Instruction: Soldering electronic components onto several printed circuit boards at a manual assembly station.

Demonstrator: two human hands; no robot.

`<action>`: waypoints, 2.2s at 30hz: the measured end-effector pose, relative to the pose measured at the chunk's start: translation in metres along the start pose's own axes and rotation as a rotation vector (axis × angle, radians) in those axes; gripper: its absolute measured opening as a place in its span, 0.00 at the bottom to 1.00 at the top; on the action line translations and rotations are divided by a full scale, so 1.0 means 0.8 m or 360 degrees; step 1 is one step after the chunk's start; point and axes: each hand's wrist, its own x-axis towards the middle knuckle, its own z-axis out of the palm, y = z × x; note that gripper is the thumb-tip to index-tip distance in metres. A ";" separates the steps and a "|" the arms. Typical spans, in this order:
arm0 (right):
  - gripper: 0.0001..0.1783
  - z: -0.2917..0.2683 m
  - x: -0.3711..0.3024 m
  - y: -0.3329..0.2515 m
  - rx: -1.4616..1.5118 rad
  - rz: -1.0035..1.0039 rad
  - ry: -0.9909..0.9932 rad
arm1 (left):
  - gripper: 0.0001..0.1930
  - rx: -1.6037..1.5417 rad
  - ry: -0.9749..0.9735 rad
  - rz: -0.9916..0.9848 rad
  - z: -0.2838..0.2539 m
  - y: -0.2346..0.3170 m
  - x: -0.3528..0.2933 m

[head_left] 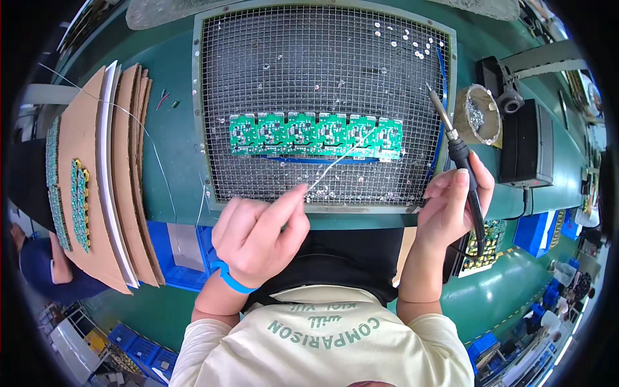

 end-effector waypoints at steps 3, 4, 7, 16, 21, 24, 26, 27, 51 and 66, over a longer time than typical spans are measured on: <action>0.15 0.000 0.000 0.000 -0.0017 -0.0006 -0.0003 | 0.17 0.0078 0.0008 -0.0142 -0.003 -0.003 0.001; 0.15 0.000 0.001 0.001 -0.0018 -0.0012 -0.0009 | 0.17 0.0075 0.0007 -0.0142 -0.005 -0.004 0.001; 0.15 -0.001 0.000 0.001 -0.0017 -0.0024 -0.0019 | 0.17 -0.0009 -0.0040 0.0003 -0.013 -0.006 0.000; 0.12 -0.016 -0.037 -0.032 0.0044 -0.0132 -0.0291 | 0.18 -0.0004 -0.0095 0.0005 -0.020 -0.005 -0.015; 0.09 -0.014 -0.056 -0.040 -0.0216 -0.0138 -0.0411 | 0.17 -0.0046 -0.0022 -0.0014 -0.015 -0.006 -0.018; 0.09 -0.009 -0.060 -0.041 -0.0269 -0.0130 -0.0425 | 0.19 -0.0023 -0.0047 0.0015 -0.015 -0.009 -0.019; 0.09 -0.005 -0.060 -0.041 -0.0283 -0.0129 -0.0429 | 0.19 -0.0041 -0.0041 0.0006 -0.013 -0.009 -0.019; 0.09 -0.005 -0.060 -0.042 -0.0282 -0.0131 -0.0433 | 0.19 -0.0047 -0.0037 0.0000 -0.013 -0.009 -0.019; 0.11 -0.006 -0.051 -0.035 -0.0226 -0.0206 -0.0368 | 0.19 0.0024 0.0006 -0.0005 -0.024 -0.016 -0.026; 0.12 0.003 -0.015 0.004 0.0050 -0.0233 -0.0070 | 0.18 0.0024 0.0045 -0.0045 -0.018 -0.022 -0.013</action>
